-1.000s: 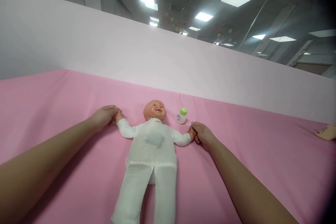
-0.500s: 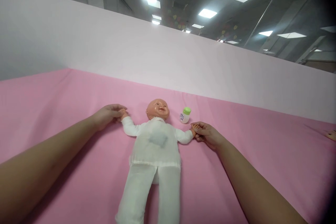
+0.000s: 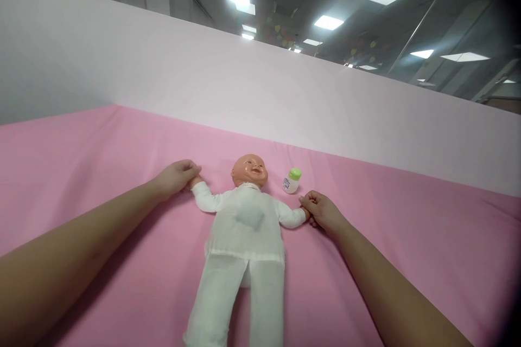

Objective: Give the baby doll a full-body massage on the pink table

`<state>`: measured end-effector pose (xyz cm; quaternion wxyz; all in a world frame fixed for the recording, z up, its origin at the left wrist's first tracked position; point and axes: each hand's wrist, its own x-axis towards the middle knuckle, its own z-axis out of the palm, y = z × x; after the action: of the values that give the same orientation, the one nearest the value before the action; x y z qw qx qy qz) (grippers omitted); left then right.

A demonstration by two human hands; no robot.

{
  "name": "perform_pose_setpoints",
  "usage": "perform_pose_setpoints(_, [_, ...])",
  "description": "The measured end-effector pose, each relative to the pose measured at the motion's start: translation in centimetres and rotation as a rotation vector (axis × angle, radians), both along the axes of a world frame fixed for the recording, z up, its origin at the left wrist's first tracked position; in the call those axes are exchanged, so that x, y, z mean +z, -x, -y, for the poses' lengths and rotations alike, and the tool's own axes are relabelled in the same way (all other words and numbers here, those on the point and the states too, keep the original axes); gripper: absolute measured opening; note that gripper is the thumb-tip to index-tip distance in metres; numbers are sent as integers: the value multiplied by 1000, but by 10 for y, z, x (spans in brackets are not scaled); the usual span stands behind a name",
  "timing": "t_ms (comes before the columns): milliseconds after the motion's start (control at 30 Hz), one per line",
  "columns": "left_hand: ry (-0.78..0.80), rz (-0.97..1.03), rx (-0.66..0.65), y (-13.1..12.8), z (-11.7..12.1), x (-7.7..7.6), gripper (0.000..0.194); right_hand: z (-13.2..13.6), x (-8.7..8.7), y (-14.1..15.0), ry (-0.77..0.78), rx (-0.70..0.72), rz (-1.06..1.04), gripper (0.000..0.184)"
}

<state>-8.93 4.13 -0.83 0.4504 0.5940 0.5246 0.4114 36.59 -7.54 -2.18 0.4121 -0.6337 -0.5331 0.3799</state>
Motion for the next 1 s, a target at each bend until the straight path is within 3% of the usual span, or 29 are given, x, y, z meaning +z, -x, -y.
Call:
perform_pose_setpoints(167, [34, 72, 23, 0, -4, -3, 28, -1, -2, -2, -27, -20, -51, 43])
perform_pose_setpoints(300, [60, 93, 15, 1, -5, -2, 23, -5, -9, -11, -20, -67, -135, 32])
perform_pose_setpoints(567, [146, 235, -38, 4, 0, 7, 40, -9, -8, -21, 0, -101, -371, 19])
perform_pose_setpoints(867, [147, 327, -112, 6, 6, 10, 50, -1, 2, -23, 71, 24, -547, 40])
perform_pose_setpoints(1000, [108, 276, -135, 7, 3, 5, 49, -1, 2, -22, 62, 93, -487, 47])
